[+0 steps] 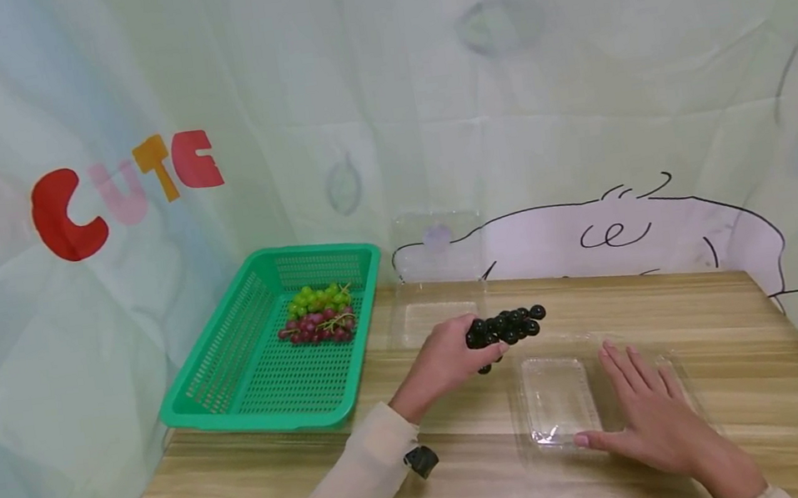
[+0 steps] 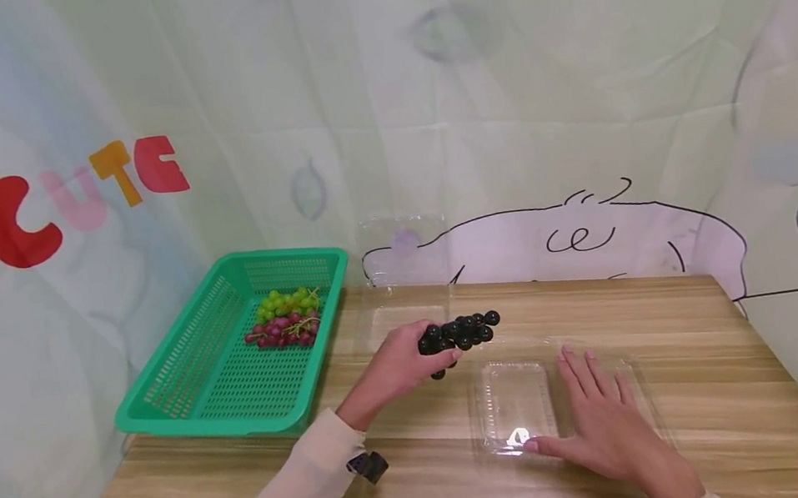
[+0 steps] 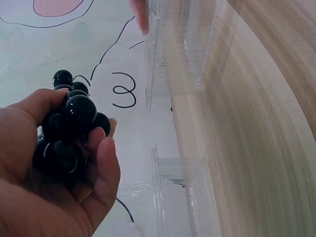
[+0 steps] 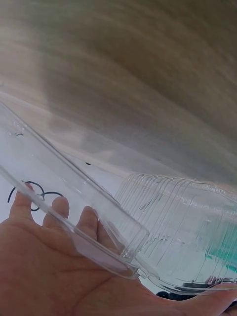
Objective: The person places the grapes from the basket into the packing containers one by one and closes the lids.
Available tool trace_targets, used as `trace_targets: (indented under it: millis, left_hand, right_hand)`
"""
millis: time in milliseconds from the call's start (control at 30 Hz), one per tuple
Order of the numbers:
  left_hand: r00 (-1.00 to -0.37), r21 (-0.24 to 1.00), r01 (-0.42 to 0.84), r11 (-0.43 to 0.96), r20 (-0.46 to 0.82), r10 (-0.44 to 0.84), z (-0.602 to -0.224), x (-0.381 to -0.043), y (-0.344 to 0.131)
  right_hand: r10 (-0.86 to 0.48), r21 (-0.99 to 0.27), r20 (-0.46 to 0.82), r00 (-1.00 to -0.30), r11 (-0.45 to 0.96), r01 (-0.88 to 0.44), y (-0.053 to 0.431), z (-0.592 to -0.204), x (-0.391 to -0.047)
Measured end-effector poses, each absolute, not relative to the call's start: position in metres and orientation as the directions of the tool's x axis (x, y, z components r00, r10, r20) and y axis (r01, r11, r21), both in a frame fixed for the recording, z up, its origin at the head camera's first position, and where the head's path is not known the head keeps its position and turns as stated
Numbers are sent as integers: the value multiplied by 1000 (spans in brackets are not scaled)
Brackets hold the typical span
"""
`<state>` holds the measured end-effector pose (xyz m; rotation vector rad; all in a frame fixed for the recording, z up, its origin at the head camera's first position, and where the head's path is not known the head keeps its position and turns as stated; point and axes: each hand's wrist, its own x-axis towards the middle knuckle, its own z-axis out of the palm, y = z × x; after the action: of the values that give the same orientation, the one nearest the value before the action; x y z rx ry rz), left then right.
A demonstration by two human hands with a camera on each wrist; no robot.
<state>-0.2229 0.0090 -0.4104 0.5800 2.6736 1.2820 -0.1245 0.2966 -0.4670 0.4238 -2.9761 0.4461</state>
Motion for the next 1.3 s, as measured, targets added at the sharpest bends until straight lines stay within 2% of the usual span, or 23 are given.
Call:
trace_targets:
  millis: [533,1300]
  left_hand:
    - [-902,594,391,703,96,421,-413,-222,29]
    - [-856,488,501,714,157,493,-420,-219,53]
  right_hand:
    - [-261,-273,144,-955,917,-292,297,-467,-124]
    - [-262,-260,154,-953,920,-295,297,-468,-124]
